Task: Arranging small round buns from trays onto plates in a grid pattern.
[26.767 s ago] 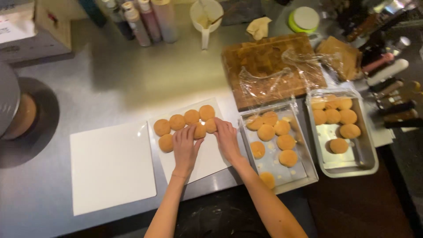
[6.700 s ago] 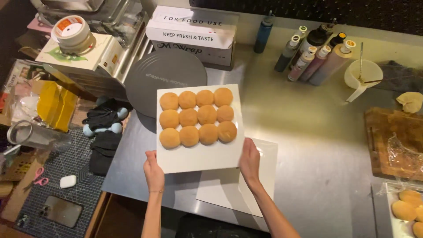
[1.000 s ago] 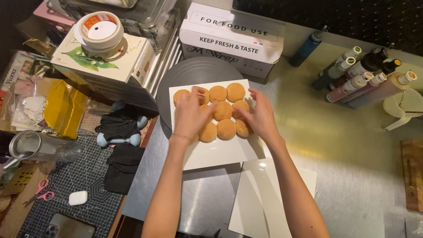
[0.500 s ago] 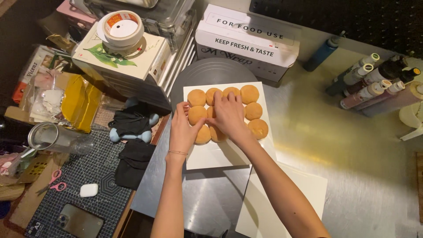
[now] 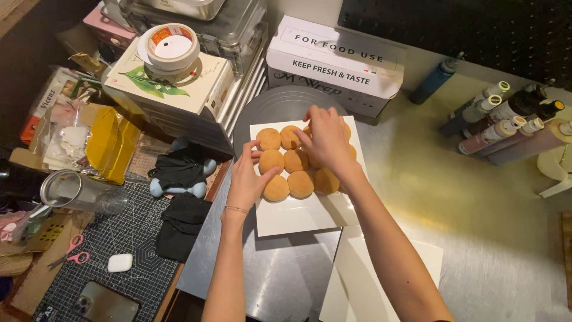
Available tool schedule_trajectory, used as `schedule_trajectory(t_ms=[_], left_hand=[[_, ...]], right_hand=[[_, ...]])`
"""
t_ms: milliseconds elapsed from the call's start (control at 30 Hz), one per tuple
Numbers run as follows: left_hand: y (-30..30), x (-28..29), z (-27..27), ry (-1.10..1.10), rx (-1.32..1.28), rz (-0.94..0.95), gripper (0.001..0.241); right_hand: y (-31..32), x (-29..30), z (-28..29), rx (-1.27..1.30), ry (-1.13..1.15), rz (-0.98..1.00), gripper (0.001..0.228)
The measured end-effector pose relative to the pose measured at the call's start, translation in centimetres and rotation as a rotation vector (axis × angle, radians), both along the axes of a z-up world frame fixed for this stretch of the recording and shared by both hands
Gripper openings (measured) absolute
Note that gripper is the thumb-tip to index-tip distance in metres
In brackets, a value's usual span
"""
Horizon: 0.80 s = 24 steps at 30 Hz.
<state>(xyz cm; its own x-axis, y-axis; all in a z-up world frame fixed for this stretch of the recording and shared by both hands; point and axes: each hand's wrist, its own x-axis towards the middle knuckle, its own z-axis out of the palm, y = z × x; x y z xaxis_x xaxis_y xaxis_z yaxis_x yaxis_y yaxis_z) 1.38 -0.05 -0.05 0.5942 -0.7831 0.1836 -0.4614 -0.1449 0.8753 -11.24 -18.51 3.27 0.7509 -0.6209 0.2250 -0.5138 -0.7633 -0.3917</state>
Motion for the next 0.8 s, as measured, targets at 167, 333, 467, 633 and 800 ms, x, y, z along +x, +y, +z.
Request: schedule_trajectory(t_ms=[167,333,467,633,800], left_hand=[[-2.2,1.4,-1.5,-0.044,0.045,0.165,0.044],[-5.7,4.1,-3.8,-0.171,0.033,-0.037,0.063],[-5.7,3.8,-2.3,-0.175,0.086,-0.035,0.064],[-5.7,4.0,-1.5,-0.098,-0.014,-0.091,0.07],[-6.4,4.2,-1.6,-0.177,0.022,-0.054,0.064]], right_hand=[[-4.1,2.8,-2.9,-0.014,-0.171,0.443,0.067],[-4.1,3.8,-2.1,0.096,0.301,0.375,0.062],[-3.6,3.3,-2.0,0.082,0.286,0.341,0.065],[-3.5,2.9,-2.2,0.096,0.228,0.374,0.06],[-8.7,-1.0,-2.2,0.261,-0.076,0.267,0.06]])
